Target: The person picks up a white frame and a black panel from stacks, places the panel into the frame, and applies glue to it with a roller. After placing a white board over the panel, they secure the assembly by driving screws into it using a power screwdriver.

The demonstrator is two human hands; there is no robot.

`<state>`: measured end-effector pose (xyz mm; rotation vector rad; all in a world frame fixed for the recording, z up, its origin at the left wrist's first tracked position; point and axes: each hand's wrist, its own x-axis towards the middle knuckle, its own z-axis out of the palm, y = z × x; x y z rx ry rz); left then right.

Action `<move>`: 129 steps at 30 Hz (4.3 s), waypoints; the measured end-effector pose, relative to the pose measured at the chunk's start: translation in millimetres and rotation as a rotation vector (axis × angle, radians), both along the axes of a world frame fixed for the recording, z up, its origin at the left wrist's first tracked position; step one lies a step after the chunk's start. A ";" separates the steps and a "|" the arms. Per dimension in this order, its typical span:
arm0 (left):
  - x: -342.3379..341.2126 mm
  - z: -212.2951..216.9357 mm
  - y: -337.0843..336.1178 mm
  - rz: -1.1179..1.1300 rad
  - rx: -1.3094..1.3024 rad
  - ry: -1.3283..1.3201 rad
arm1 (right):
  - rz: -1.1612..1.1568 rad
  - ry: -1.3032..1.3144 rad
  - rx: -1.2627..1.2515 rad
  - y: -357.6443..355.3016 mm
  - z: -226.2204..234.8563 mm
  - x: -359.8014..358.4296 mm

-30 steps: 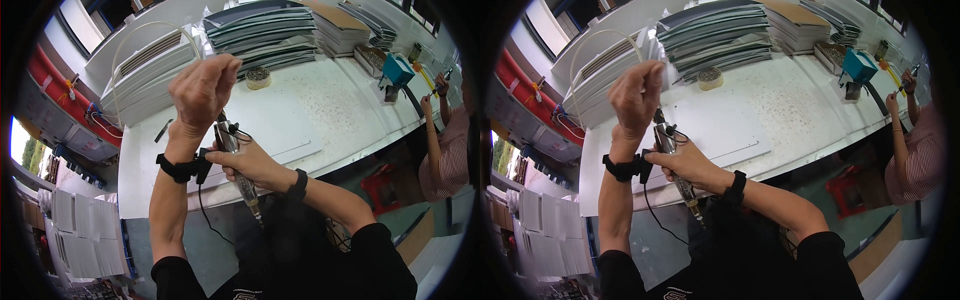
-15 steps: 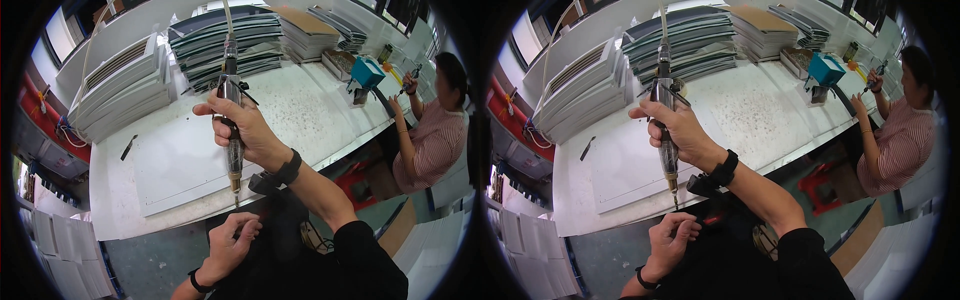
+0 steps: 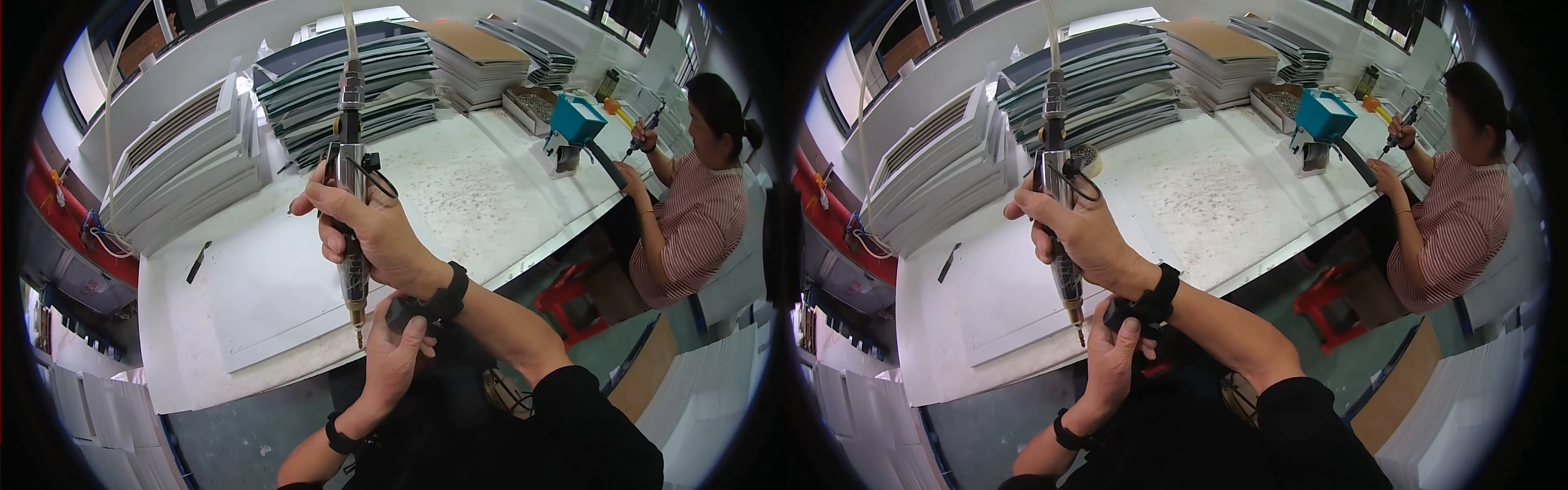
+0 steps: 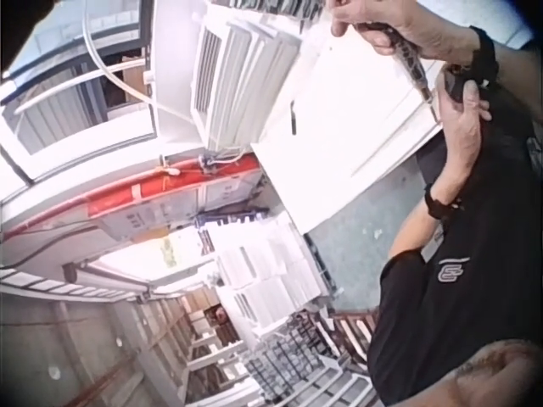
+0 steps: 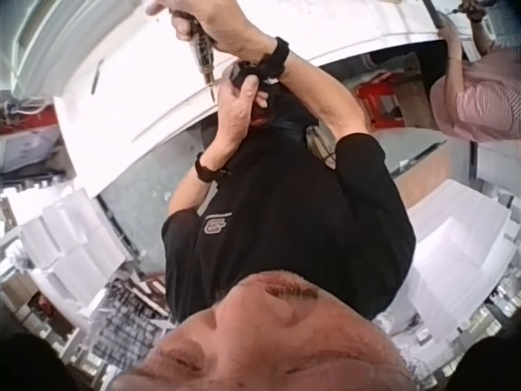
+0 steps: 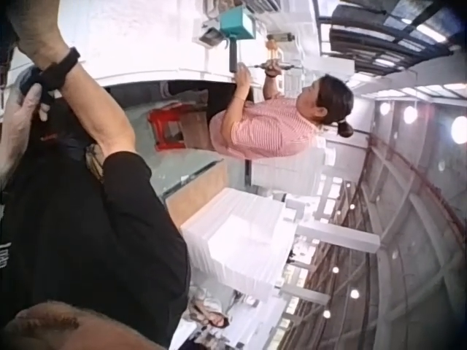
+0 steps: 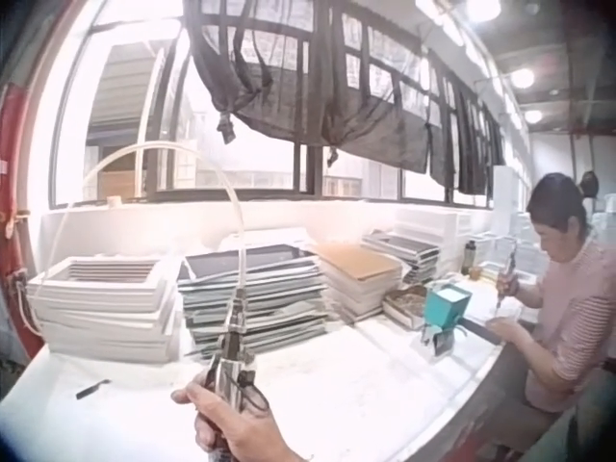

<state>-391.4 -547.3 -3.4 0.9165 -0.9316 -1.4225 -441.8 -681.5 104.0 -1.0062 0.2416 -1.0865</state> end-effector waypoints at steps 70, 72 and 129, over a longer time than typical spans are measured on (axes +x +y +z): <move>106.9 58.3 -337.9 -0.065 -0.467 -1.587 | -0.541 0.274 -0.202 -127.0 -25.6 -110.9; 111.8 60.2 -336.4 -0.039 -0.438 -1.530 | -0.542 0.271 -0.192 -126.2 -26.4 -110.1; 64.9 21.6 -80.2 0.053 0.107 -0.496 | -0.374 0.123 -0.214 -52.3 23.0 -54.0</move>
